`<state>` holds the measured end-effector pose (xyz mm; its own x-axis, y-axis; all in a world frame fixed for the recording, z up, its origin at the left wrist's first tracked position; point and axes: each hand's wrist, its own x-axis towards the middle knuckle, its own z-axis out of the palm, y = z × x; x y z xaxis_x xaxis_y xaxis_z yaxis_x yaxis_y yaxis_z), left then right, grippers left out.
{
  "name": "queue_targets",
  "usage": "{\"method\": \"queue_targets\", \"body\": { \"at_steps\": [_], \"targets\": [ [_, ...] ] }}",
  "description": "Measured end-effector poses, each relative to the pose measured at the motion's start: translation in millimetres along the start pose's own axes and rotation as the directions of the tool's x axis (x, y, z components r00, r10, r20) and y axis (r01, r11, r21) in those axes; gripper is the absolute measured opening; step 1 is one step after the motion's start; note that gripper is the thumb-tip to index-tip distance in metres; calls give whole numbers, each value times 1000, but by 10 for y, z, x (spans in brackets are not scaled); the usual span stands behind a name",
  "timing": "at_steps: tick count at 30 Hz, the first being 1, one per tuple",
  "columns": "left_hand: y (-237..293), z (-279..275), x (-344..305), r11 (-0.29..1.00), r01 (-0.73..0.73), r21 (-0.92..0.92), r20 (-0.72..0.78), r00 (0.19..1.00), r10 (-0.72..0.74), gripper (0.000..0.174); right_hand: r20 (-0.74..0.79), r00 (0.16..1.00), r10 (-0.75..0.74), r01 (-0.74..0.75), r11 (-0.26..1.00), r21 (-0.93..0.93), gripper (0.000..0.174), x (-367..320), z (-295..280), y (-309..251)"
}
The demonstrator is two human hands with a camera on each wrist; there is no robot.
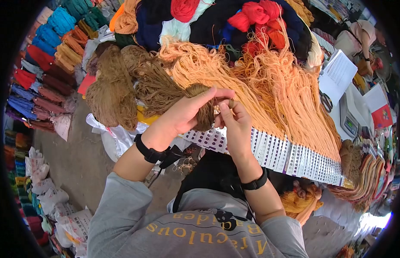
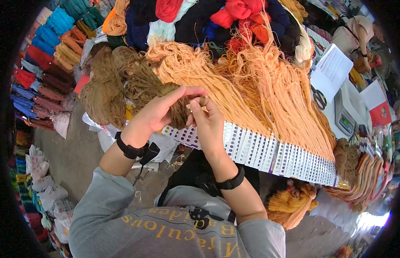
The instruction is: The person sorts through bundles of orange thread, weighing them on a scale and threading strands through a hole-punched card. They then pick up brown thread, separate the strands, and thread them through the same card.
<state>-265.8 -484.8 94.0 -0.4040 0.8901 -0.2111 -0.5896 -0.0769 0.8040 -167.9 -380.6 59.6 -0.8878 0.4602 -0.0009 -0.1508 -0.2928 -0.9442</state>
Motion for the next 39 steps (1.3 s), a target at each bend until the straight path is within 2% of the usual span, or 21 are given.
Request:
{"method": "queue_targets", "body": {
  "at_steps": [2, 8, 11, 14, 17, 18, 20, 21, 22, 23, 25, 26, 27, 28, 30, 32, 35, 36, 37, 38, 39],
  "targets": [
    [-8, -41, -2, 997, 36, 71, 32, 999, -39, 46, -9, 1000, 6, -7, 995, -96, 16, -8, 29, -23],
    [-40, -42, 15, 1000, -5, 14, 21, 1000, 5, 47, 4, 999, -42, 42, 999, -25, 16, -6, 15, 18],
    [-18, -100, 33, 997, -38, -61, 127, 991, 46, 46, -36, 998, -43, 45, 997, 60, 13, 2, -3, 52],
    [55, 2, 37, 998, -65, -17, -163, 985, 62, 46, -48, 999, -6, 12, 991, 131, 16, -18, -2, 12],
    [153, -76, -20, 982, -65, 177, -282, 953, 114, 48, 106, 987, 123, -71, 913, -401, 16, -43, -81, -111],
    [195, -146, -54, 965, -67, 254, -245, 961, 131, 48, 94, 995, -22, 70, 832, -551, 15, -60, -113, -126],
    [296, -352, -132, 909, -73, 411, -177, 972, 157, 49, 148, 939, -310, 304, 548, -779, 13, -97, -202, -149],
    [345, -471, -149, 958, 64, 281, -300, 954, 24, 50, 50, 933, -356, 266, 590, -762, 13, -68, -324, -192],
    [422, -687, -173, 988, 89, 128, -268, 962, -52, 47, -52, 919, -390, 227, 634, -739, 13, -32, -490, -254],
    [497, -925, -195, 997, 46, 56, -309, 951, -26, 45, -25, 874, -486, 360, 682, -637, 16, -33, -609, -472],
    [701, -1397, -271, 997, -52, -62, -403, 915, 23, 41, -221, 839, -498, 455, 863, -221, 21, -70, -917, -725],
    [823, -1630, -334, 988, -107, -110, -455, 889, 46, 38, -301, 824, -480, 511, 859, 31, 23, -97, -1137, -827],
    [944, -1890, -404, 980, -144, -138, -478, 876, 62, 36, -195, 874, -445, 486, 795, 364, 22, -143, -1407, -943],
    [1072, -2128, -486, 969, -181, -166, -501, 862, 75, 35, -75, 895, -439, 377, 657, 653, 21, -204, -1699, -1040],
    [1331, -2486, -654, 951, -248, -185, -577, 811, 99, 34, -184, 888, -422, 435, 638, 635, 17, -358, -2248, -1161],
    [1632, -2891, -855, 936, -312, -160, -638, 757, 144, 30, -142, 925, -352, 361, 698, 619, 17, -529, -2808, -1260],
    [2217, -3456, -1266, 882, -471, 4, -725, 606, 327, 30, -232, 922, -309, 385, 787, 483, 21, -926, -3809, -1445],
    [2425, -3643, -1438, 829, -557, 46, -746, 533, 399, 33, -703, 668, -245, 449, 886, 118, 10, -1075, -3949, -1581],
    [2645, -3807, -1635, 752, -656, 67, -680, 522, 516, 34, -825, 502, -261, 400, 916, -47, 11, -1229, -4176, -1678],
    [2817, -3901, -1778, 663, -745, 75, -608, 493, 623, 36, -793, 497, -352, 417, 899, -137, 13, -1425, -4517, -1811],
    [2882, -3509, -1804, 617, -776, 131, -580, 444, 683, 36, -725, 518, -454, 461, 862, -211, 16, -1557, -4672, -1947]
  ]
}}
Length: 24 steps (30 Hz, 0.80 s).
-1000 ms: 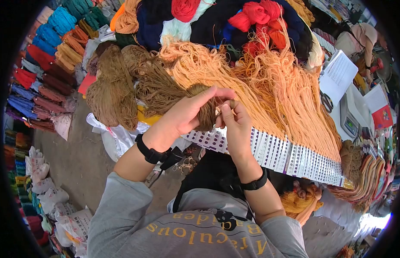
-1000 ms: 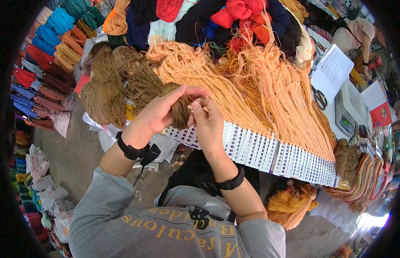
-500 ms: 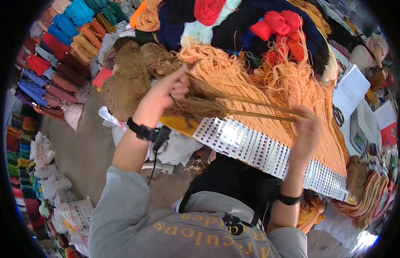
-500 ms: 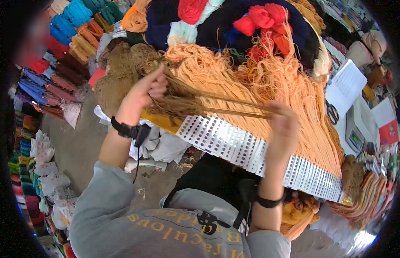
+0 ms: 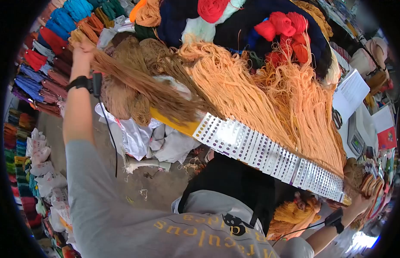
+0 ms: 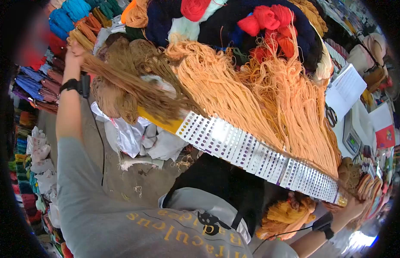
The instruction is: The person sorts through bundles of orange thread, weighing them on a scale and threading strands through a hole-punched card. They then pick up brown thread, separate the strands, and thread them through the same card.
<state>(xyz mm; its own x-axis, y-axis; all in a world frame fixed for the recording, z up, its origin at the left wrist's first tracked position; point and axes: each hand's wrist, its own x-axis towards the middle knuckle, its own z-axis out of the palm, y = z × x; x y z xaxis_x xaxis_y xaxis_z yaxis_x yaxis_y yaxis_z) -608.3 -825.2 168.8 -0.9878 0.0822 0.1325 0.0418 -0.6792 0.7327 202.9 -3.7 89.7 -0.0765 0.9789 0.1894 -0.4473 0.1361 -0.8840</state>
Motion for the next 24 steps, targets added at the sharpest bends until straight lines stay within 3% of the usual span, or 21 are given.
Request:
{"method": "queue_targets", "body": {
  "at_steps": [1, 3, 5, 6, 7, 8, 9, 10, 11, 12, 14, 15, 17, 18, 21, 22, 24],
  "targets": [
    [54, 366, -235, 997, -72, 12, 26, 997, 72, 39, 98, 991, -89, 95, 994, -53, 19, 116, -166, -91],
    [-121, 863, -569, 968, 107, -225, 370, 929, -17, 38, 350, 879, -323, 455, 786, -419, 19, -379, 587, -103],
    [-632, 1471, -1117, 979, 142, -147, 400, 914, -72, 35, 507, 835, -213, 541, 490, -684, 19, -1104, 1487, 324],
    [-991, 1675, -1411, 991, 132, 0, 314, 941, -125, 32, 335, 941, -43, 290, 611, -737, 23, -1497, 1910, 557],
    [-1369, 1757, -1651, 981, 129, 146, 218, 963, -159, 31, 557, 830, 34, 261, 858, -443, 24, -1728, 2068, 982],
    [-1709, 1678, -1777, 951, 268, 151, 291, 908, -302, 27, 603, 780, 166, 175, 868, -465, 26, -2103, 2444, 1146],
    [-2025, 1715, -2046, 889, 425, 167, 325, 828, -457, 28, 707, 692, 145, 307, 827, -471, 23, -2376, 2670, 1368],
    [-2300, 1743, -2303, 783, 590, 197, 230, 748, -622, 31, 650, 655, 385, 76, 823, -564, 21, -2677, 2925, 1438],
    [-2535, 1703, -2508, 690, 647, 325, 207, 663, -719, 34, 706, 574, 415, 41, 846, -532, 19, -2808, 2937, 1881],
    [-2760, 1621, -2658, 587, 740, 329, 170, 565, -808, 36, 699, 507, 504, -28, 820, -571, 17, -2995, 3095, 1977],
    [-3098, 1464, -2882, 390, 857, 337, 88, 383, -919, 39, 727, 455, 514, -129, 846, -517, 11, -3228, 3223, 2385],
    [-3187, 1444, -2959, 308, 888, 343, 46, 311, -949, 40, 695, 468, 546, -75, 808, -584, 12, -3278, 3262, 2516],
    [-3205, 1565, -3122, 211, 875, 436, -107, 283, -953, 41, 626, 498, 600, 33, 709, -705, 17, -3341, 3323, 2663],
    [-3235, 1590, -3159, 206, 847, 489, -135, 307, -942, 36, 602, 544, 585, 142, 642, -753, 22, -3358, 3348, 2663],
    [-3334, 1622, -3093, 141, 784, 604, -210, 327, -922, 31, 557, 604, 570, 143, 610, -780, 22, -3393, 3374, 2645],
    [-3400, 1617, -3100, 233, 741, 630, -166, 422, -891, 25, 542, 622, 565, 139, 602, -787, 22, -3406, 3389, 2634],
    [-3501, 1645, -3071, 246, 672, 698, -123, 450, -884, 24, 518, 652, 553, 139, 585, -799, 22, -3425, 3413, 2612]
  ]
}}
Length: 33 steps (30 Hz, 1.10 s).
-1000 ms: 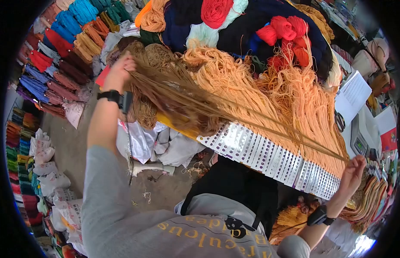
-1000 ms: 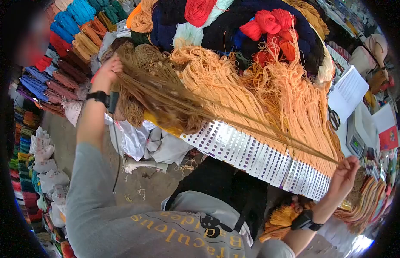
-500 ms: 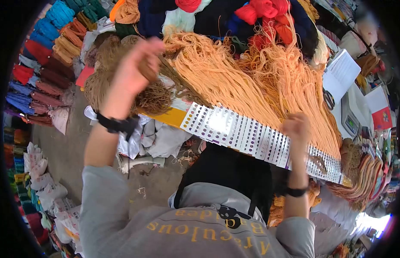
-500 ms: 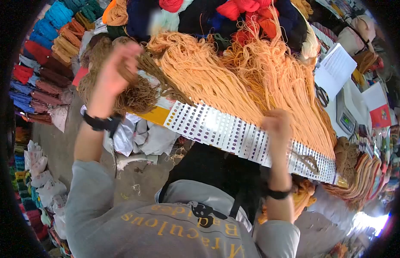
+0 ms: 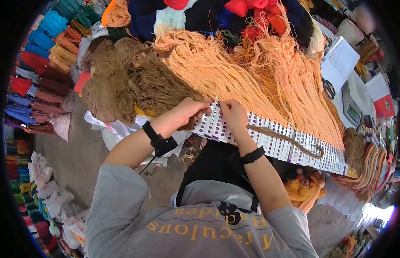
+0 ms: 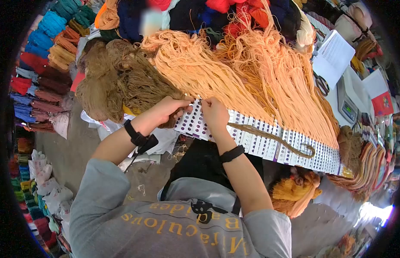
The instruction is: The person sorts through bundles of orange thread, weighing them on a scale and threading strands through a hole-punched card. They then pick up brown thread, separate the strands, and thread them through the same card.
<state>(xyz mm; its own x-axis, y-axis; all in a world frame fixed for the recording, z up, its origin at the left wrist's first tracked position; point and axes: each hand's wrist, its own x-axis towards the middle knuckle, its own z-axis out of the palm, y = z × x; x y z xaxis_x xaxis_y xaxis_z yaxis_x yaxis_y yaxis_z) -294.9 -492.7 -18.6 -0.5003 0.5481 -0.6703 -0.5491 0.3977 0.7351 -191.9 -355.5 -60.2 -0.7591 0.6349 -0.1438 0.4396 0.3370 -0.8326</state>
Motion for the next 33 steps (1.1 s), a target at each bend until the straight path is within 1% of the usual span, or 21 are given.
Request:
{"method": "queue_targets", "body": {
  "at_steps": [2, 3, 5, 6, 8, 9, 11, 12, 15, 16, 19, 20, 22, 23, 25, 26, 27, 28, 31, 32, 33],
  "targets": [
    [23, 60, 66, 994, -75, 76, -10, 997, 76, 19, 54, 999, 3, -5, 999, 39, 23, 2, -32, -19],
    [17, 58, 114, 993, -70, 91, 6, 998, 70, 17, 81, 997, 4, -9, 998, 58, 24, 5, -40, -22],
    [-24, 53, 243, 990, -62, 124, 41, 998, 57, 14, 215, 977, 15, -49, 987, 156, 24, 144, 0, 120],
    [-38, 85, 267, 985, -86, 149, 15, 996, 85, 14, 279, 960, 16, -75, 976, 203, 25, 179, -14, 118],
    [-67, 129, 307, 971, -132, 200, -39, 989, 142, 18, 295, 954, 59, -136, 960, 247, 29, 207, -29, 122],
    [-67, 111, 308, 944, -152, 294, -67, 981, 179, 20, 305, 949, 80, -166, 949, 268, 31, 202, -36, 100],
    [-58, 18, 286, 860, -176, 479, -108, 960, 257, 23, 196, 981, -12, -7, 996, 94, 31, 126, -18, 111],
    [-33, -36, 220, 879, -292, 376, -71, 937, 342, 18, 139, 988, -60, 61, 998, 2, 31, 101, -29, 117],
    [-48, -118, 227, 968, -221, 119, 0, 975, 223, 21, 197, 980, -18, 24, 999, -26, 34, 103, -60, 100],
    [-24, -81, 201, 970, -177, 165, -45, 981, 187, 23, 208, 978, -22, 26, 1000, -17, 33, 100, -41, 102],
    [17, 13, 148, 931, -201, 305, -109, 964, 244, 23, 210, 977, -26, 30, 999, -18, 29, 89, -69, 77],
    [106, 50, 25, 933, -149, 328, -112, 974, 195, 21, 208, 978, -25, 34, 999, -38, 27, 64, -89, 35],
    [188, -116, 44, 989, -145, 43, -11, 989, 146, 21, 189, 981, -34, 47, 997, -64, 24, 26, -118, -20],
    [246, -262, 52, 988, -122, -98, 44, 991, 127, 21, 173, 984, -42, 55, 996, -70, 23, 8, -118, -33],
    [546, -585, -113, 968, -134, -211, 225, 957, 182, 22, 145, 988, -62, 73, 995, -69, 22, -8, -99, -37],
    [655, -721, -214, 922, -169, -349, 273, 923, 272, 19, 136, 988, -77, 86, 994, -65, 22, -9, -98, -31],
    [735, -798, -317, 854, -191, -484, 302, 880, 368, 17, 130, 987, -92, 101, 993, -62, 22, -12, -99, -23],
    [780, -762, -412, 818, -210, -535, 250, 886, 391, 12, 120, 985, -125, 130, 991, -33, 23, 6, -71, 41],
    [582, -491, -217, 952, -93, -290, 338, 921, 193, 14, 197, 978, -62, 14, 971, 240, 23, 59, -50, 160],
    [379, -434, -19, 994, -68, -83, 379, 921, 95, 16, 247, 968, -46, -55, 921, 387, 23, 48, -106, 108],
    [202, -356, 150, 990, -46, 131, 399, 917, -11, 18, 249, 967, -59, -49, 913, 406, 21, 46, -112, 105]
  ]
}}
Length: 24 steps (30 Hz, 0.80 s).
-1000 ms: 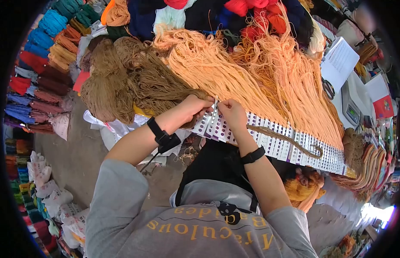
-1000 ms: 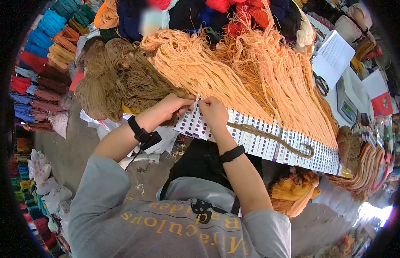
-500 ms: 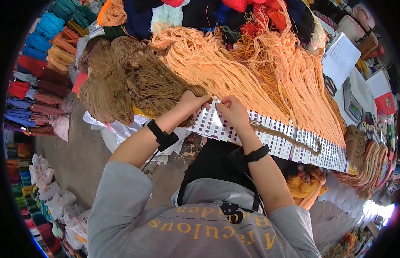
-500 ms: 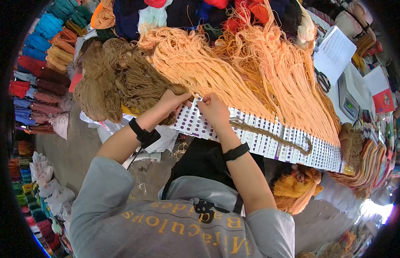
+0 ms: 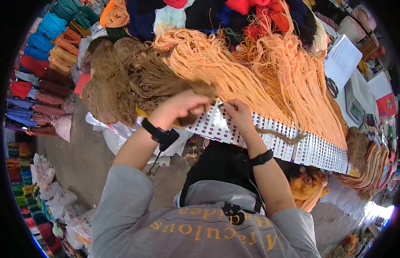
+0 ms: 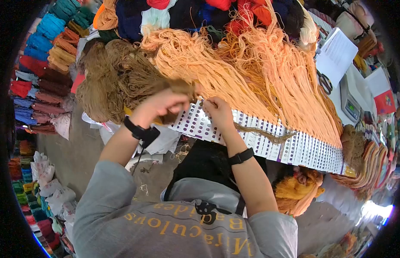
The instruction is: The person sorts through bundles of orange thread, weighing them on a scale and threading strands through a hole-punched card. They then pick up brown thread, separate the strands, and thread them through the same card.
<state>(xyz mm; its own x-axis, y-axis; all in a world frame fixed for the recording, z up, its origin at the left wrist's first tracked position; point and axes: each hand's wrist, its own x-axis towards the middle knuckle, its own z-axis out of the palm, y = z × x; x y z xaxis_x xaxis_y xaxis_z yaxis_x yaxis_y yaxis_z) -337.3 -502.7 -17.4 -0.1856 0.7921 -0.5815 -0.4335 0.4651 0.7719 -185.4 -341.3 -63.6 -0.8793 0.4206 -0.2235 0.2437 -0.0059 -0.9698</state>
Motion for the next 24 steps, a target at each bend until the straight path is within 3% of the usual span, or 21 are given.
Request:
{"method": "queue_targets", "body": {
  "at_steps": [2, 3, 4, 6, 7, 8, 9, 12, 14, 16, 17, 18, 20, 22, 23, 24],
  "targets": [
    [-116, 325, 138, 959, -55, 277, -118, 989, 91, 20, 4, 1000, -21, 20, 999, 38, 17, -1, 3, 4],
    [-57, 436, 74, 934, -51, 354, -210, 969, 132, 20, -44, 991, -128, 113, 963, -245, 22, -6, 23, 50],
    [-77, 390, 120, 925, -73, 373, -317, 927, 201, 18, -59, 994, -95, 60, 899, -434, 32, -72, 63, -60],
    [-132, 107, 159, 903, -100, 419, -512, 795, 325, 13, -55, 998, -17, -21, 790, -613, 42, -161, 148, -281],
    [54, 21, -19, 971, -207, 121, -429, 871, 239, 12, -67, 995, -74, 12, 752, -659, 42, -166, 192, -284],
    [265, -91, -239, 947, -253, -200, -317, 931, 182, 12, -72, 989, -129, 42, 712, -701, 42, -171, 242, -277],
    [325, -301, -359, 908, -270, -322, -306, 937, 170, 11, -73, 980, -184, 70, 669, -740, 42, -183, 282, -268],
    [547, -855, -755, 777, -370, -509, -281, 925, 257, 11, -70, 992, -108, 24, 687, -727, 41, -176, 298, -320],
    [721, -1108, -906, 690, -468, -552, -380, 878, 291, 12, -73, 989, -128, 33, 678, -734, 40, -185, 291, -358],
    [914, -1216, -915, 703, -572, -423, -548, 779, 304, 13, -77, 983, -166, 54, 666, -744, 41, -174, 304, -279],
    [944, -1349, -858, 720, -636, -278, -629, 687, 364, 20, -69, 984, -162, 58, 670, -740, 41, -176, 307, -260],
    [956, -1349, -844, 842, -529, -104, -743, 604, 288, 23, -60, 985, -160, 64, 673, -737, 42, -181, 304, -255],
    [1015, -1333, -782, 970, -177, 169, -913, 343, 222, 30, -54, 983, -175, 82, 682, -727, 44, -164, 279, -225],
    [778, -1408, -701, 941, -305, 145, -728, 611, 311, 32, -71, 978, -197, 90, 701, -707, 47, -154, 262, -154],
    [829, -788, -745, 925, -379, 32, -644, 700, 310, 32, -63, 989, -132, 55, 735, -676, 44, -171, 221, -218],
    [710, -651, -661, 900, -411, -141, -525, 802, 284, 33, -81, 989, -126, 55, 809, -585, 40, -178, 172, -259]
  ]
}}
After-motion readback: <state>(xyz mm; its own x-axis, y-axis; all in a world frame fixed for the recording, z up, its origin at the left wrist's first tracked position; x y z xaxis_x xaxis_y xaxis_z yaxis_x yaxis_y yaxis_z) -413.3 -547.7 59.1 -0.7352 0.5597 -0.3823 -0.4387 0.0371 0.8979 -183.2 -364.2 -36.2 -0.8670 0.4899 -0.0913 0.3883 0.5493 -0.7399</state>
